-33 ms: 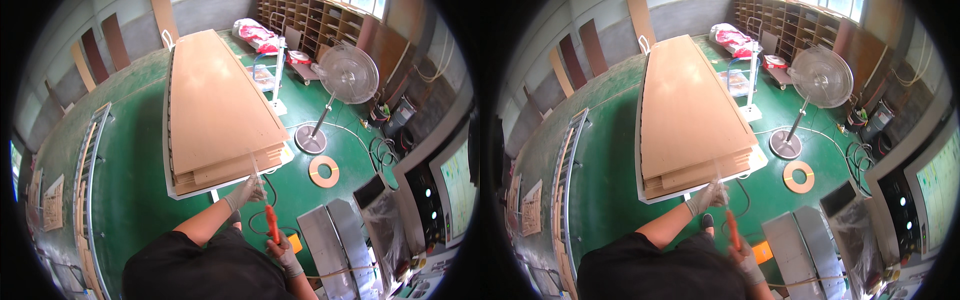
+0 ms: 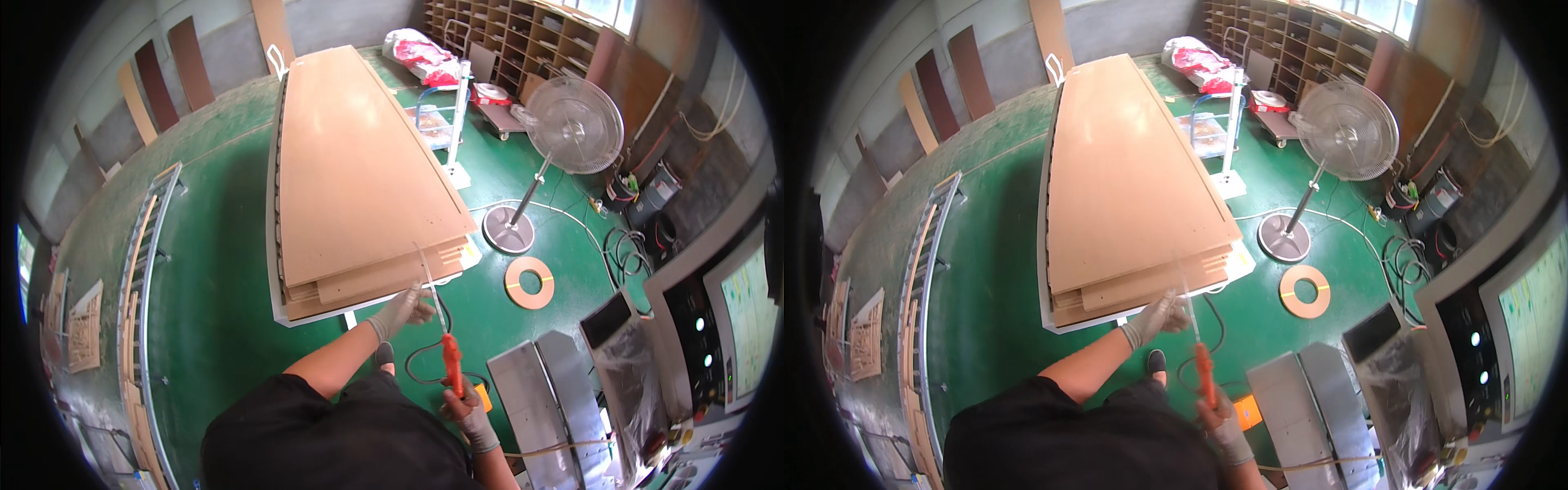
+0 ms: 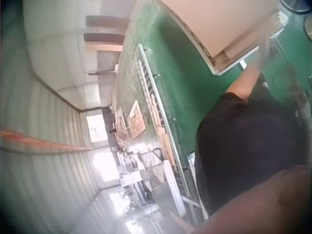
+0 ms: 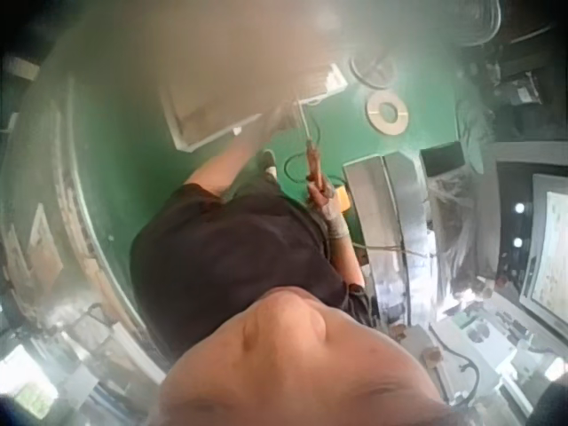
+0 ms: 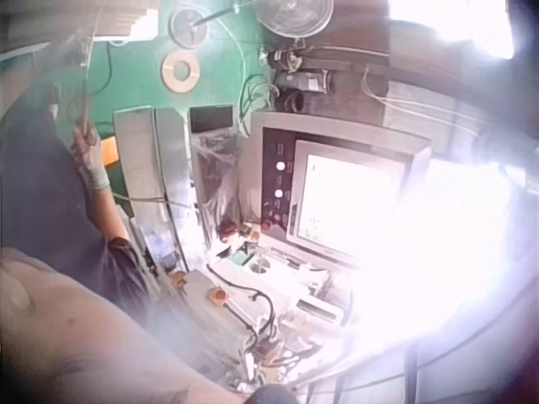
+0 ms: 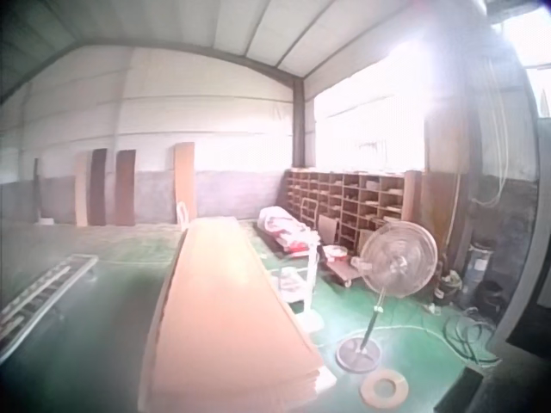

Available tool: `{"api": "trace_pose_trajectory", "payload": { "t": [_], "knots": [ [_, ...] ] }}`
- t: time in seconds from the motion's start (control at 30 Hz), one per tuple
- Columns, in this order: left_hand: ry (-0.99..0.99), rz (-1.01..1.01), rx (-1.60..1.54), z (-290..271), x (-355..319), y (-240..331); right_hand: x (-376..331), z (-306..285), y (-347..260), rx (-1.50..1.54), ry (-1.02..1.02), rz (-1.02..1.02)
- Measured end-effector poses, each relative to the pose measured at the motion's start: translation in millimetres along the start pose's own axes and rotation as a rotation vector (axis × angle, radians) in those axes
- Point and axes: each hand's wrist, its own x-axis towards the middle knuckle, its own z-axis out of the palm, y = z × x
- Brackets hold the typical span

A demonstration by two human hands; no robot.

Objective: The person uses an air duster to clean large wooden panels and then feeds individual panels into a piece of industrial machinery by hand.

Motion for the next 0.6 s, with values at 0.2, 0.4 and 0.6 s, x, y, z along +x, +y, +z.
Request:
{"api": "trace_pose_trajectory", "payload": {
  "t": [0.2, 0.4, 0.6],
  "knots": [
    [0.388, 0.565, 1.019, -142, 116, 18, 58, 2, -81, -0.042, 0.208, 0.069],
    [0.794, 0.192, 1.332, -278, 160, 40, 117, 4, -143, -0.113, 0.090, 0.274],
    [0.918, 0.140, 1.337, -342, 191, 68, 183, -24, -176, -0.022, 0.209, 0.278]
  ]
}}
